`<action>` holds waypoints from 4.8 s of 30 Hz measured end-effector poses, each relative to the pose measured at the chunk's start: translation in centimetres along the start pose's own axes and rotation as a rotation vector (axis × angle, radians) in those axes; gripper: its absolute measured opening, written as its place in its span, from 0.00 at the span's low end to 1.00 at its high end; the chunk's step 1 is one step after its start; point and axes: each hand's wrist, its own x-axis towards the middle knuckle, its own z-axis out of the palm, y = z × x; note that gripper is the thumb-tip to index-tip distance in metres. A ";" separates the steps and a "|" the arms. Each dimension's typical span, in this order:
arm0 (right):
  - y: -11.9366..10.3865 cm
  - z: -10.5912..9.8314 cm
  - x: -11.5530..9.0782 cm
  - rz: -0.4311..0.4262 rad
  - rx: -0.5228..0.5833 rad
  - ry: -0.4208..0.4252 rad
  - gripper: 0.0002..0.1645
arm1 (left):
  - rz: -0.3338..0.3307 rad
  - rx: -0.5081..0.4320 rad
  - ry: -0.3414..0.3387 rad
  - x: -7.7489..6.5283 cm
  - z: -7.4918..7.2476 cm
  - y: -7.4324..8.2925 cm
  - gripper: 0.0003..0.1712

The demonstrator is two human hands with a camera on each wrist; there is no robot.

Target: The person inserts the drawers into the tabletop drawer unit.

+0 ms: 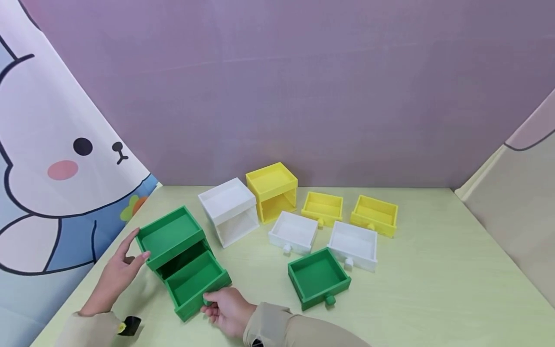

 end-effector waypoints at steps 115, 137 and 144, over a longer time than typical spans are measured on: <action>-0.3 2.3 3.0 -0.113 0.035 0.047 0.04 | -0.011 -0.024 -0.082 -0.1 -0.2 -0.1 0.47; -0.4 3.2 4.3 -0.180 0.057 0.061 0.08 | -0.008 -0.062 -0.064 -0.2 0.1 -0.3 0.46; -0.5 3.7 4.5 -0.187 0.042 0.070 0.06 | -0.002 -0.059 -0.062 -0.3 0.0 -0.2 0.46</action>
